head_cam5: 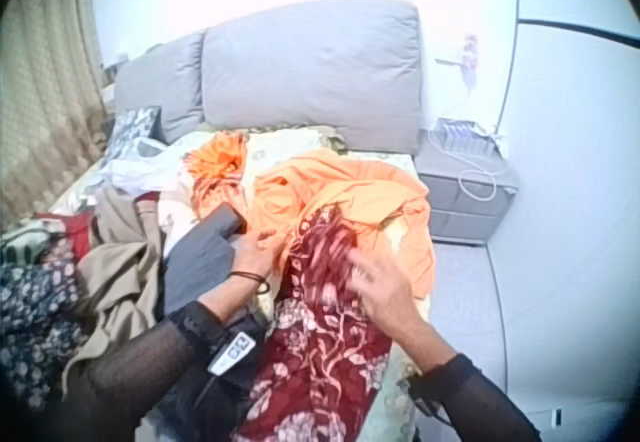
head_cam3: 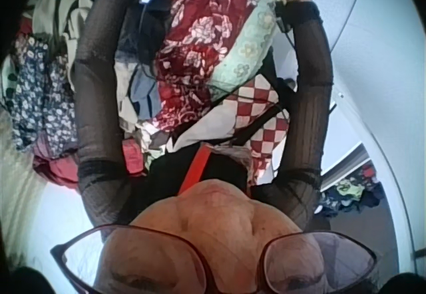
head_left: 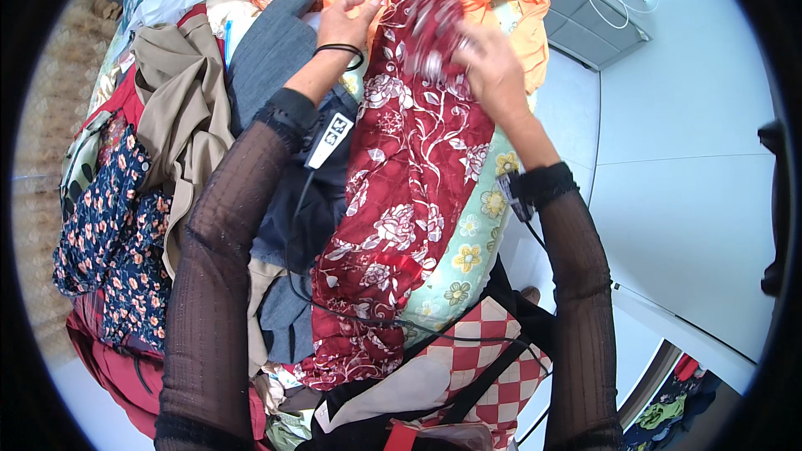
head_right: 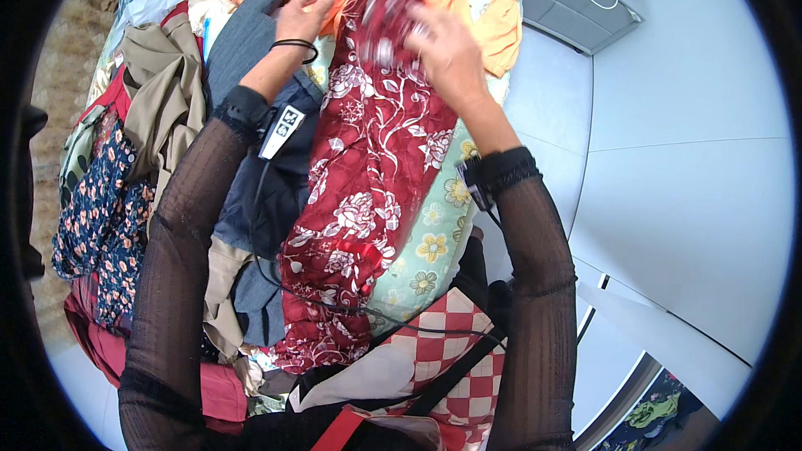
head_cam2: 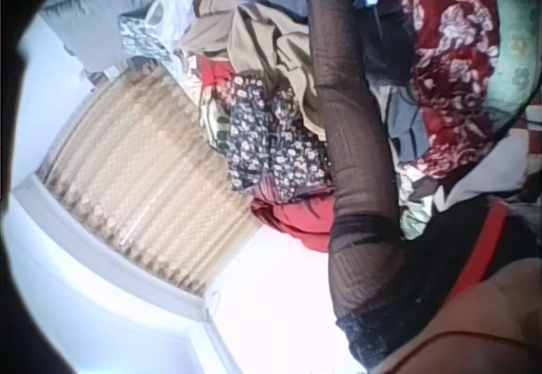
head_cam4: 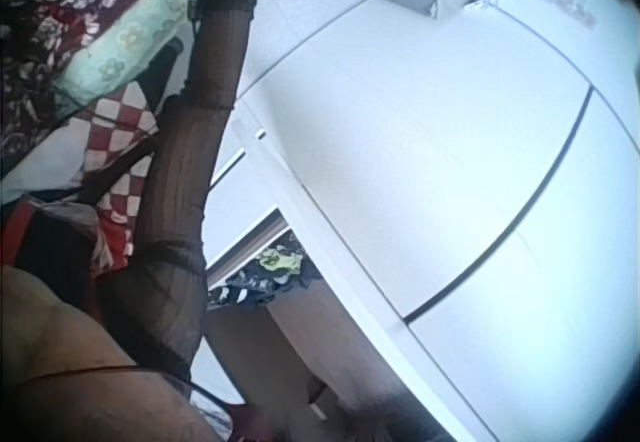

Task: The person folds several garments on a bed, including a dark blue shirt with a space pattern, a blue floral dress, and a red floral dress. Each item is smoothed, folded into a compact rectangle, and placed into an open white wardrobe.

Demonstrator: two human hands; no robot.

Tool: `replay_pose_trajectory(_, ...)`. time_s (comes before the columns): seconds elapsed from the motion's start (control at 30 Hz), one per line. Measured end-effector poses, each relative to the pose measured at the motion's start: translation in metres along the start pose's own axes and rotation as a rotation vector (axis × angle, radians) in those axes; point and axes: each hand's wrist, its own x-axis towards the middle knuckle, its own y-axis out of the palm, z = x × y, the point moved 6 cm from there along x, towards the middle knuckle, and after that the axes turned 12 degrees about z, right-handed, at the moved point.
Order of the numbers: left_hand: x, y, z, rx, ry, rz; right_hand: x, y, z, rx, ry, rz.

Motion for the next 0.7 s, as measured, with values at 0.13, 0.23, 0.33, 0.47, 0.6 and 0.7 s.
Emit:
replay_pose_trajectory(0.13, -0.034, -0.038, -0.036, 0.098, 0.359, -0.069, -0.036, 0.010, 0.049, -0.033, -0.260, 0.235)
replay_pose_trajectory(0.23, -0.056, -0.025, -0.074, 0.431, 0.691, 0.120, -0.048, 0.010, 0.050, -0.067, -0.211, 0.309)
replay_pose_trajectory(0.33, -0.071, 0.017, -0.089, 0.736, 0.839, 0.336, -0.054, 0.005, 0.051, -0.074, -0.201, 0.321)
replay_pose_trajectory(0.47, -0.046, 0.052, -0.080, 0.999, 0.573, 0.463, -0.062, -0.003, 0.049, -0.014, -0.112, 0.326)
replay_pose_trajectory(0.6, -0.019, 0.059, -0.059, 0.830, 0.276, 0.755, -0.068, -0.006, 0.044, 0.071, -0.030, 0.313)
replay_pose_trajectory(0.7, -0.023, 0.049, -0.062, 0.675, 0.258, 0.642, -0.065, -0.005, 0.036, 0.167, 0.041, 0.258)
